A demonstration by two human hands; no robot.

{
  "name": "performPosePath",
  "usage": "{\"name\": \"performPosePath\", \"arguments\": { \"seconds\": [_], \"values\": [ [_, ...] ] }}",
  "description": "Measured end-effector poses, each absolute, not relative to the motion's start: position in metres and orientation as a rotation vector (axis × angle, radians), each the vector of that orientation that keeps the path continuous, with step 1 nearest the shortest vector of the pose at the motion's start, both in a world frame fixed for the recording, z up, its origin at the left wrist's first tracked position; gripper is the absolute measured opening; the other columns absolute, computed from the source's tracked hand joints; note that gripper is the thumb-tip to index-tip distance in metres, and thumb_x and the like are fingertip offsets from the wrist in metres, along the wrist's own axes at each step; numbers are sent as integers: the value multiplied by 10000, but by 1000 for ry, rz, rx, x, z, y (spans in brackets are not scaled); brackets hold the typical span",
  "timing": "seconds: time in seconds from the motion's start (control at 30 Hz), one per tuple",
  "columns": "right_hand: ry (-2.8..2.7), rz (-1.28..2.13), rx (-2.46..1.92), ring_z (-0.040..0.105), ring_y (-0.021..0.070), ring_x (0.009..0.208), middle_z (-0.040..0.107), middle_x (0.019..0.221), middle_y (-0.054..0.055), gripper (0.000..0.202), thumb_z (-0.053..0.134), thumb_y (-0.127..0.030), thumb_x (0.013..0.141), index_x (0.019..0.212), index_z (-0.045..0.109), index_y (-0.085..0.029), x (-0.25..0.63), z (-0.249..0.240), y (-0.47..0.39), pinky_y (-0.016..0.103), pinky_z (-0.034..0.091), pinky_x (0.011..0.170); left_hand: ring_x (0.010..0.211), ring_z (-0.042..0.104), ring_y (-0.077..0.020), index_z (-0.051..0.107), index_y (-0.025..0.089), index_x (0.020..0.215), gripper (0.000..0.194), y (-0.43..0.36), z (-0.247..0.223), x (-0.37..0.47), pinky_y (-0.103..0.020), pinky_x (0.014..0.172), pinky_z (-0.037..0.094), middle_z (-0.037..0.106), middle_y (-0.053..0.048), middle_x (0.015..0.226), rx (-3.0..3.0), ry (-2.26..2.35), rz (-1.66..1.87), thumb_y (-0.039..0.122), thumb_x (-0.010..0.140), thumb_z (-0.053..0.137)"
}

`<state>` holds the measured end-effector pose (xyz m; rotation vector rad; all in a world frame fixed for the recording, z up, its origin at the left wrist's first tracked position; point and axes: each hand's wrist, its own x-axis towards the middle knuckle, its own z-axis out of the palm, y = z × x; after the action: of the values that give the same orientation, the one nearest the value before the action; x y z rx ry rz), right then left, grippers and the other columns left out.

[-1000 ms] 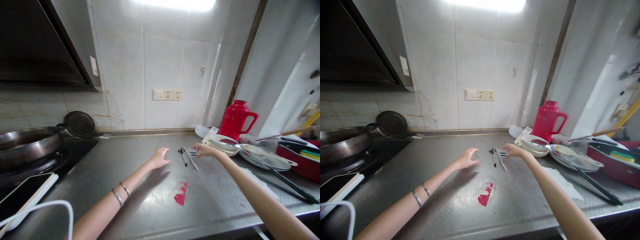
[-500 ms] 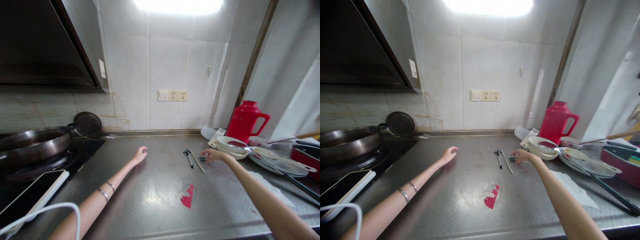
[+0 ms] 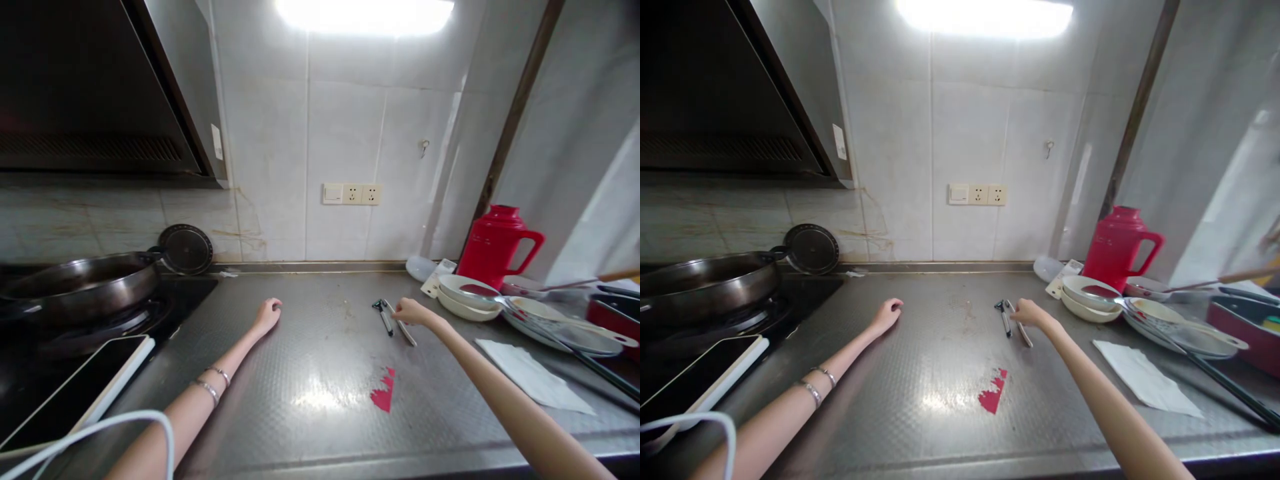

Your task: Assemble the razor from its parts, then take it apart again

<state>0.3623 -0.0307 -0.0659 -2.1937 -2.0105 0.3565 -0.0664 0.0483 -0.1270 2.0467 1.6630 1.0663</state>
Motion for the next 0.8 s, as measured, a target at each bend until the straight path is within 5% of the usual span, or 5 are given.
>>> {"name": "performPosePath", "arguments": {
  "seconds": [0.27, 0.8],
  "values": [
    [-1993, 436, -2311, 554, 151, 461, 573, 489, 62, 208, 545, -280, 652, 499, 552, -139, 334, -64, -42, 223, 375, 424, 887, 590, -152, 653, 128, 818, 246, 43, -123, -65, -266, 833, 431, 665, -67, 907, 2054, 1691, 1060, 2, 699, 478],
    [-1937, 364, -2432, 639, 193, 643, 677, 702, 126, 162, 518, -253, 682, 665, 619, -127, 329, -73, -39, 219, 398, 493, 851, 586, -140, 662, 134, 753, 227, 43, -125, -67, -254, 817, 422, 664, -54, 857, 2062, 1686, 1089, 15, 729, 472]
  ]
}}
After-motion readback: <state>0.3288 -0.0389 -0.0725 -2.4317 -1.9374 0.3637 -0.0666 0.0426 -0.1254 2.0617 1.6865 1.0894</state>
